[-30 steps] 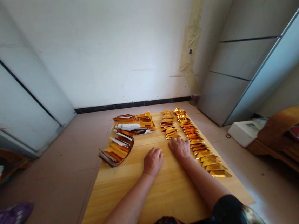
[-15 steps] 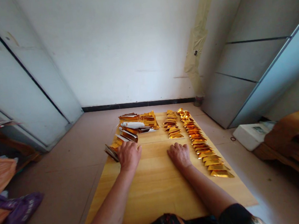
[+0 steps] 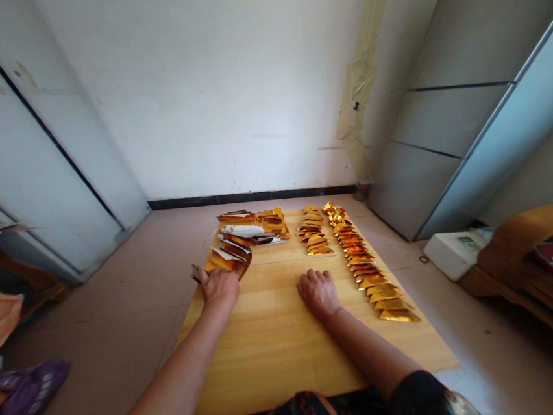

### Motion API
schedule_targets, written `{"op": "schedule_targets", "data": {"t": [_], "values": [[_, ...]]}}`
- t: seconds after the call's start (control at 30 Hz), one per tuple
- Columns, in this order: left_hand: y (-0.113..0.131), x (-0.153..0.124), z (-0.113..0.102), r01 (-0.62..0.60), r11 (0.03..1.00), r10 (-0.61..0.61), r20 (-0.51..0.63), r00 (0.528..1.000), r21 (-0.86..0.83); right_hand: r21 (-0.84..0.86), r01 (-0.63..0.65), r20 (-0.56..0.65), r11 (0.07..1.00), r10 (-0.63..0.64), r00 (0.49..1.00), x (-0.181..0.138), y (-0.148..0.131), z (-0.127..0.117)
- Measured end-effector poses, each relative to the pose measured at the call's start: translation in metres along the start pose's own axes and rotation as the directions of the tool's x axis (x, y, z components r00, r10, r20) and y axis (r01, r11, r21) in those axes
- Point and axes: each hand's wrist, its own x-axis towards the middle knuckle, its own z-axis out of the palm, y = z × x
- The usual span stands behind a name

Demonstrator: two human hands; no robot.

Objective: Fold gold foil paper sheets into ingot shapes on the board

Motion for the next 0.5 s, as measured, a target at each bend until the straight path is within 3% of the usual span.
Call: {"op": "schedule_targets", "data": {"t": [0.2,0.4,0.5], "values": [[0.0026,-0.0019,-0.0015,-0.032,0.999,0.031,-0.021,0.999,-0.043,-0.006,-0.006,0.000,1.000,0.006,1.000,0.0007,-0.0001,0.0015],[0.0033,-0.0082,0.0028,-0.040,0.999,0.035,-0.153,0.988,-0.032,-0.012,-0.004,0.022,1.000,0.004,1.000,0.0010,0.0002,0.0005],[0.0024,-0.0068,0.0052,-0.043,0.998,0.036,-0.150,0.988,-0.042,-0.020,-0.004,0.018,1.000,0.005,1.000,0.0013,0.0009,0.0017]]}}
